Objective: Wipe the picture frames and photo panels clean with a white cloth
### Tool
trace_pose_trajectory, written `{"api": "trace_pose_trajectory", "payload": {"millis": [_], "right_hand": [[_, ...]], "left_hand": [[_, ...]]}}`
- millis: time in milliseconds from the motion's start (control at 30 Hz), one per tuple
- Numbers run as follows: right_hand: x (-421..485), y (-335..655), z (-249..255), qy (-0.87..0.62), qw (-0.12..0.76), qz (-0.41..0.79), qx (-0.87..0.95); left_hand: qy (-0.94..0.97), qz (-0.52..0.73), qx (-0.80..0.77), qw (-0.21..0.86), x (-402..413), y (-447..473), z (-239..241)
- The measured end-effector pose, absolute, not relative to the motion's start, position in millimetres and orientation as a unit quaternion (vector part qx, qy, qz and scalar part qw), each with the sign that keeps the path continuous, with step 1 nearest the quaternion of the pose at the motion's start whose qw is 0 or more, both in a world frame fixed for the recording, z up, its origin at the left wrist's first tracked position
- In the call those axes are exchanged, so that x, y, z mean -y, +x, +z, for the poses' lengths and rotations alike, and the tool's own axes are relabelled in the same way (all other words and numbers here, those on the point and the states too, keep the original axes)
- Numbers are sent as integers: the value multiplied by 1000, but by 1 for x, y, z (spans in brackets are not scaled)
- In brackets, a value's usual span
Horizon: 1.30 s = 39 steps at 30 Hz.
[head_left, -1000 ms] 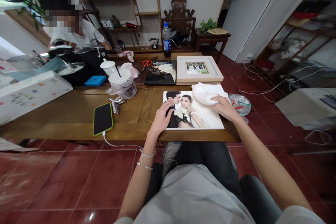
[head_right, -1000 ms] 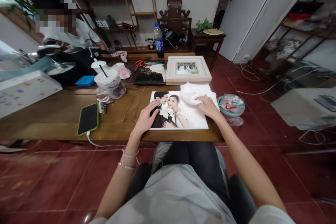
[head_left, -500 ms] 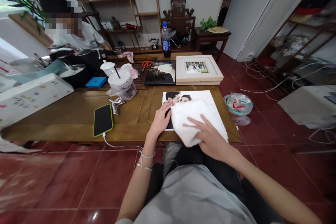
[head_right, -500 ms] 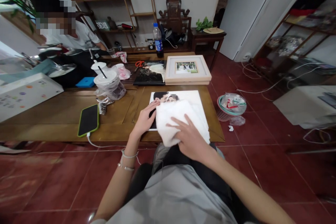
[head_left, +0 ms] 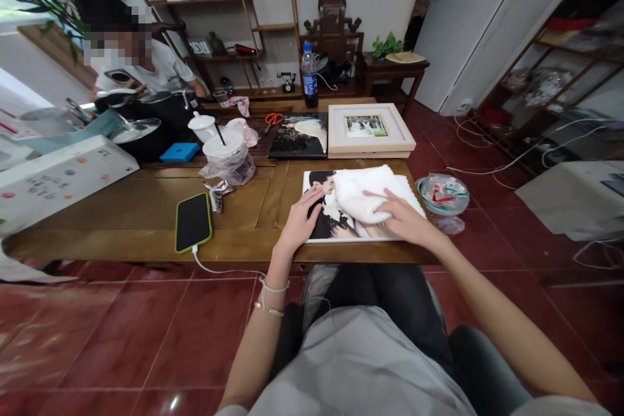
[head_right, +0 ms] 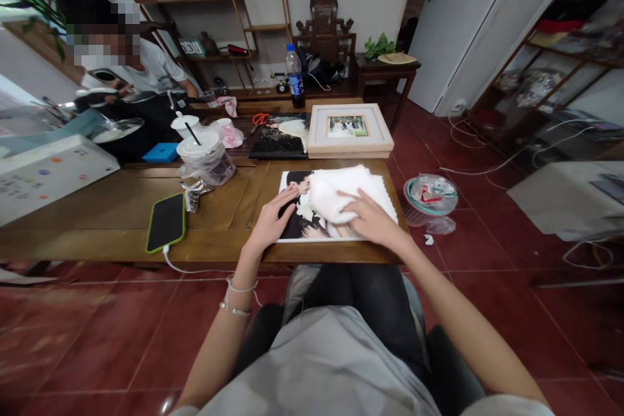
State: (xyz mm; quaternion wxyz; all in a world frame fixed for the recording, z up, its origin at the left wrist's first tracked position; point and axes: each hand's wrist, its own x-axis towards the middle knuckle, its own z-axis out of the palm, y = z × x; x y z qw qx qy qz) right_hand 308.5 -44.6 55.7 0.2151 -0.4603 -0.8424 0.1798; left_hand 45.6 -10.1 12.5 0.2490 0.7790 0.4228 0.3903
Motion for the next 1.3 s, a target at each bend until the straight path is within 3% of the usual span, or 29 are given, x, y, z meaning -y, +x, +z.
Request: {"api": "trace_pose_trajectory", "payload": {"millis": [200, 367, 667, 767, 1000, 1300], "right_hand": [[-23, 330, 43, -545, 260, 136, 785], [-6, 323, 39, -532, 264, 104, 798], [127, 304, 78, -441, 78, 139, 883], [139, 307, 84, -424, 56, 166, 889], [67, 329, 57, -453, 186, 213, 845], [-37, 328, 54, -510, 220, 183, 811]], "left_hand": [[778, 393, -423, 247, 10, 45, 11], [777, 390, -429, 246, 9, 46, 10], [770, 386, -438, 257, 10, 48, 11], [772, 386, -434, 257, 9, 47, 9], [772, 380, -440, 258, 7, 46, 6], [776, 372, -442, 253, 7, 46, 4]]}}
